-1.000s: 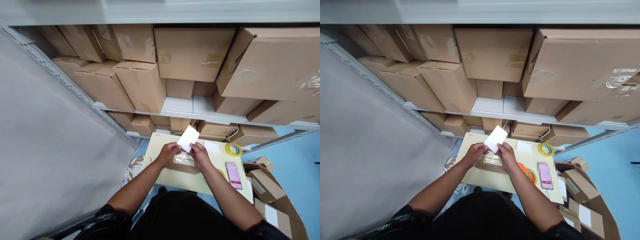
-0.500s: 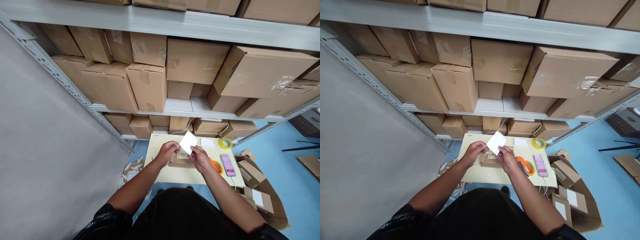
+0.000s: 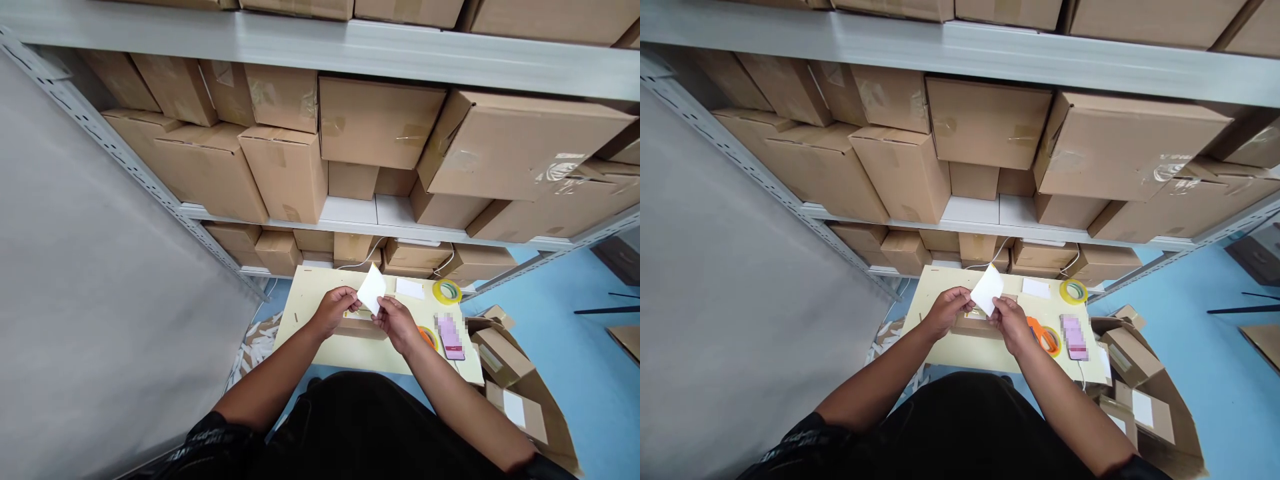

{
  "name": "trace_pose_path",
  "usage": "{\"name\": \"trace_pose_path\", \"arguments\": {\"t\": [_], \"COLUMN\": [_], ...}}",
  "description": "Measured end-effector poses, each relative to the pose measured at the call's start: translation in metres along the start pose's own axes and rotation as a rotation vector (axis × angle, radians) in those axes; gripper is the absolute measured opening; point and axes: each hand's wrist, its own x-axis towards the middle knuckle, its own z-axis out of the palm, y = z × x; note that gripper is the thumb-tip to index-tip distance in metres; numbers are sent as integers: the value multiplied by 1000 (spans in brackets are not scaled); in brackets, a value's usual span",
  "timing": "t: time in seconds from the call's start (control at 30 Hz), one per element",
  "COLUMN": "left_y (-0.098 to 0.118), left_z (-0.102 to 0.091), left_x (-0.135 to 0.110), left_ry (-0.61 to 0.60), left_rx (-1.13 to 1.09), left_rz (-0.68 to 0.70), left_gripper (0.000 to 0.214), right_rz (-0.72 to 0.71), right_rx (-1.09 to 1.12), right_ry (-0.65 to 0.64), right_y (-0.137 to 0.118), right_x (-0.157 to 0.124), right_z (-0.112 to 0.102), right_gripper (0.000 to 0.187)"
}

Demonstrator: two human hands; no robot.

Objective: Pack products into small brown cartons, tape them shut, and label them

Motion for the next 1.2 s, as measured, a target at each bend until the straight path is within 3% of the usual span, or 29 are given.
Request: {"name": "trace_pose_path", "arguments": {"t": [0.07, 0.13, 0.2, 0.27, 0.33, 0.43, 0.9, 1.2], "left_y": [1, 3, 5, 6, 8, 8, -8, -13], "left_z": [7, 13, 19, 24, 27, 27, 7, 6], "left_x": [2, 3, 4, 5, 6, 9, 19, 20], "left_ry": [27, 38, 18, -10, -20, -27, -85, -95], "left_rx": [28, 59, 84, 94, 94, 82, 1, -4], "left_rz": [5, 3, 1, 13, 36, 51, -8, -19], "left_gripper": [29, 28, 27, 26, 26, 27, 39, 38], "right_rz": [-220, -542, -794, -895, -907, -878, -786, -726], "right_rx": [-279, -518, -655, -711, -719, -700, -666, -624], "right_ry": [155, 191, 37, -134, -203, -201, -190, -171], "right_y": [-5, -14, -24, -32, -36, -35, -26, -18], "right_x": [1, -3, -8, -12, -14, -11, -1, 3], "right_z": [-10, -16, -15, -9, -1, 9, 16, 16], "right_gripper": [35, 40, 37, 24, 14, 9, 10, 12]}}
